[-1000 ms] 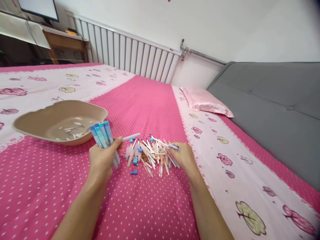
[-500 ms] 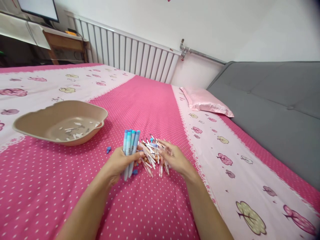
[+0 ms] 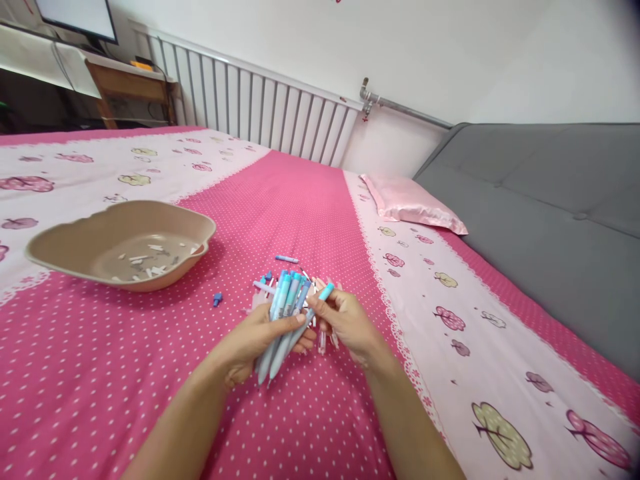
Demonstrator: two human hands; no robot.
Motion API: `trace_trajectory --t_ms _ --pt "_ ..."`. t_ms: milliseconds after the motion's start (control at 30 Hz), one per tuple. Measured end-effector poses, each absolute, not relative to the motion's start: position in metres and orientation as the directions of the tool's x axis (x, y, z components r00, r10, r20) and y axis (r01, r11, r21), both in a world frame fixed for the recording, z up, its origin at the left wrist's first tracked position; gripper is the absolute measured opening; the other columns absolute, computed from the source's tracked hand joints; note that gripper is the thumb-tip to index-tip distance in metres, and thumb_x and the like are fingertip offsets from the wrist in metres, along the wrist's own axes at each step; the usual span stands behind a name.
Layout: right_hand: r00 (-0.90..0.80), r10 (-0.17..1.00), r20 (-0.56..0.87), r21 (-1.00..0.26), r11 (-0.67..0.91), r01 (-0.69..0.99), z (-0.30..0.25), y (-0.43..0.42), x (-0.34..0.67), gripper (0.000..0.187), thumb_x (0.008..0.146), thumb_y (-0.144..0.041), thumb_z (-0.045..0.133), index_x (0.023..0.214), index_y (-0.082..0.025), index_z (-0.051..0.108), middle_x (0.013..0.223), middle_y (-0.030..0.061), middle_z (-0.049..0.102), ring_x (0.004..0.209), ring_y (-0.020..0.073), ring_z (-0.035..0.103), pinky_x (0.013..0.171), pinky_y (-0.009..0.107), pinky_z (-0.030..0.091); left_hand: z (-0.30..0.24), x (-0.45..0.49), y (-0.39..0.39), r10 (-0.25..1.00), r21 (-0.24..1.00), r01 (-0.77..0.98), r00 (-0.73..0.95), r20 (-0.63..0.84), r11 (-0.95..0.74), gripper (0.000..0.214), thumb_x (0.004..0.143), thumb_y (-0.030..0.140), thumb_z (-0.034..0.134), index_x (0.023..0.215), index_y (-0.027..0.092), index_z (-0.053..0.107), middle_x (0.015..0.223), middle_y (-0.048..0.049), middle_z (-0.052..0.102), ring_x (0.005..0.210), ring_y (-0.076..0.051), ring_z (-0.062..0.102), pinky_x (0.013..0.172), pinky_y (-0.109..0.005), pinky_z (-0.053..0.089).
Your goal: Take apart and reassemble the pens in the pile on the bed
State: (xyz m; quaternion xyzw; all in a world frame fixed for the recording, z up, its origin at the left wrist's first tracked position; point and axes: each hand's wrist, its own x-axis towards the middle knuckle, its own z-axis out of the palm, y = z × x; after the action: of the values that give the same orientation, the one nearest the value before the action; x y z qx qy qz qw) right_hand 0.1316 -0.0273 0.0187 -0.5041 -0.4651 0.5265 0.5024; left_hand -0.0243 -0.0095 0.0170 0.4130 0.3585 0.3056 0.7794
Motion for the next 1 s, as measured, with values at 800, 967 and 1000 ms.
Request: trace_trajectory --t_ms 800,967,1000 --pt "-0.092 0.921 -0.378 -0.728 -0.357 -0.585 0.019 -0.026 0.118 0.009 0.072 -0.017 0.067 0.078 -0.012 0.063 0.066 0.0038 0.068 0.053 0.0076 0.063 0.037 0.01 0.04 0.025 -0.039 0.007 0.96 0.686 -0.672 0.22 -0.172 0.277 0.023 0.065 0.012 0.069 0.088 0.012 0.066 0.063 -0.0003 0.058 0.049 -0.006 0.051 0.045 -0.018 0.049" --pt "-0.428 0.853 -0.297 -0.787 -0.473 -0.397 0.022 -0.033 0.121 0.014 0.077 -0.025 0.064 0.085 -0.014 0.06 0.063 -0.0025 0.056 0.042 0.0011 0.041 0.036 0.01 0.027 0.023 -0.041 0.008 0.961 0.733 -0.621 0.198 -0.195 0.277 0.024 0.063 0.014 0.071 0.085 0.012 0.065 0.055 0.0015 0.055 0.046 -0.008 0.05 0.043 -0.02 0.048" --pt "-0.489 0.823 -0.29 -0.783 -0.498 -0.372 0.023 -0.034 0.122 0.016 0.08 -0.028 0.061 0.089 -0.014 0.06 0.061 -0.0047 0.05 0.04 0.0 0.034 0.036 0.01 0.021 0.023 -0.041 0.007 0.959 0.74 -0.61 0.208 -0.194 0.282 0.025 0.062 0.015 0.072 0.086 0.012 0.064 0.054 0.002 0.055 0.046 -0.009 0.051 0.043 -0.021 0.048"
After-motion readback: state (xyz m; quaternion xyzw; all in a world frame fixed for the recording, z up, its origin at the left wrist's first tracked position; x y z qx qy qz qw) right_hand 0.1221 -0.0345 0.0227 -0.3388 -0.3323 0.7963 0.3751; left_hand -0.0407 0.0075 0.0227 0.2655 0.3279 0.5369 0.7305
